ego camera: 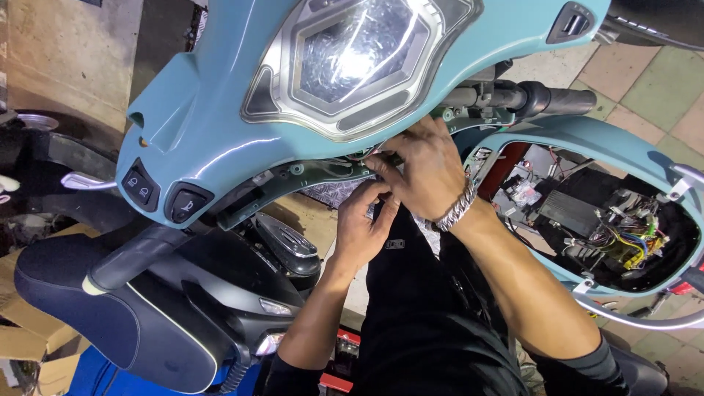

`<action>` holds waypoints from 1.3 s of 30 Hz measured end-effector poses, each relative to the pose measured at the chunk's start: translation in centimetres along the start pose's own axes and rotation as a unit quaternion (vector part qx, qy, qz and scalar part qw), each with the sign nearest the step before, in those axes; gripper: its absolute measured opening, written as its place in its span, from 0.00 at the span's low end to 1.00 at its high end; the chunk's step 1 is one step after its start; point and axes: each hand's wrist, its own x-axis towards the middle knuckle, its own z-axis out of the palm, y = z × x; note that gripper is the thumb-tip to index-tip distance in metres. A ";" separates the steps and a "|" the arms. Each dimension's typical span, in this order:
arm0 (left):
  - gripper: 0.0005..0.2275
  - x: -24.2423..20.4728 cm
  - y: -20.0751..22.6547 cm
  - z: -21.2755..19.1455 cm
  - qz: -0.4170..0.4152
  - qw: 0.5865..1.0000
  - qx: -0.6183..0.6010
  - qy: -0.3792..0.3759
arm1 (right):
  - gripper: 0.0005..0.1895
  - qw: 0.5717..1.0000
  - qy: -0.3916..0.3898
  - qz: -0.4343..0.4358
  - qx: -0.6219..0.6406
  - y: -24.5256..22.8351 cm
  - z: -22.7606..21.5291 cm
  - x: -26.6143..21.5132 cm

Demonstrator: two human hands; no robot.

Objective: Connecting and organizing the electrical wiring harness and fuse box inside a scooter's body

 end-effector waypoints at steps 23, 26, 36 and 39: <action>0.06 -0.9 1.0 -0.1 -0.013 1.000 0.010 0.006 | 0.09 0.968 0.032 -0.122 -0.219 2.1 1.5 0.2; 0.05 -1.2 0.6 -0.2 -0.009 1.000 0.010 0.006 | 0.08 0.947 0.089 -0.165 -0.261 0.8 1.7 0.4; 0.06 -1.5 1.3 -0.6 -0.010 1.000 0.013 0.007 | 0.13 0.967 0.104 -0.182 -0.146 1.0 1.7 1.0; 0.06 -1.7 1.2 -0.9 -0.010 1.000 0.018 0.011 | 0.15 0.985 0.060 -0.107 -0.120 1.4 2.0 1.3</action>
